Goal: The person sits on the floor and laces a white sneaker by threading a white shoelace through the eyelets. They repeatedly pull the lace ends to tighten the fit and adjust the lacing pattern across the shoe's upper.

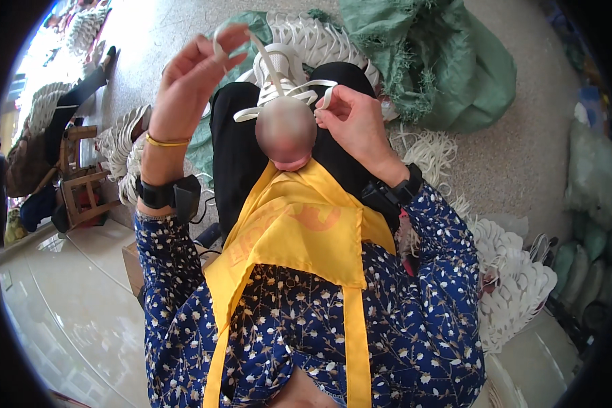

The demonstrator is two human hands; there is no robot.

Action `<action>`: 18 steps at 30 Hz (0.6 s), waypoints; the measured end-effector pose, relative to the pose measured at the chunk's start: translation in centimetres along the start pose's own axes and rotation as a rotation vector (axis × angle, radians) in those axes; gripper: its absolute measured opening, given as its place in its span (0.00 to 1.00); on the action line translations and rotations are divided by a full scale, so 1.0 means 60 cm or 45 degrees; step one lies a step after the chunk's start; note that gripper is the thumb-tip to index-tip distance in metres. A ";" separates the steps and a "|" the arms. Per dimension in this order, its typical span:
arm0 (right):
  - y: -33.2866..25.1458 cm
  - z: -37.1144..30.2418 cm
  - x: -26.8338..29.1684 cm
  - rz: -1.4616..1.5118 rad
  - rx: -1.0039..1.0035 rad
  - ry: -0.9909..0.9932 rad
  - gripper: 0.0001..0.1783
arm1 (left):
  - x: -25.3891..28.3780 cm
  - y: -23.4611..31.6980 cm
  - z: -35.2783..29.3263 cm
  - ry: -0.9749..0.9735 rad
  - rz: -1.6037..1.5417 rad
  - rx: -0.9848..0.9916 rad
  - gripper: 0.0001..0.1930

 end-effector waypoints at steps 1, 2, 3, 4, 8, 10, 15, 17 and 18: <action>0.001 0.000 -0.001 -0.019 0.013 0.015 0.03 | 0.018 -0.021 -0.013 0.020 0.156 0.100 0.03; 0.000 0.000 -0.004 -0.083 0.013 -0.003 0.03 | 0.031 -0.037 -0.027 0.051 0.316 0.201 0.03; -0.002 0.000 -0.004 -0.152 0.012 -0.011 0.03 | 0.020 -0.044 -0.042 0.099 0.316 0.140 0.03; -0.002 0.000 -0.004 -0.221 0.012 -0.019 0.03 | 0.018 -0.050 -0.057 0.106 0.383 0.175 0.03; 0.002 0.000 -0.010 -0.098 0.107 0.085 0.04 | 0.005 -0.063 -0.114 0.150 0.359 0.244 0.04; 0.003 0.000 -0.011 -0.087 0.130 0.094 0.04 | -0.002 -0.073 -0.134 0.158 0.292 0.301 0.04; -0.007 -0.002 -0.015 -0.178 0.176 0.115 0.04 | -0.001 -0.112 -0.160 0.249 0.178 0.293 0.05; -0.013 0.000 -0.015 -0.297 0.169 0.060 0.04 | 0.001 -0.125 -0.167 0.268 0.146 0.295 0.05; -0.019 0.001 -0.012 -0.387 0.154 0.011 0.04 | 0.002 -0.128 -0.171 0.290 0.171 0.301 0.05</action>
Point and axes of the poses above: each hand's wrist, its own z-axis towards the middle knuckle, its own x-axis out of the back of the hand, y = z × x, the point moved 4 cm from there along z, towards the middle knuckle
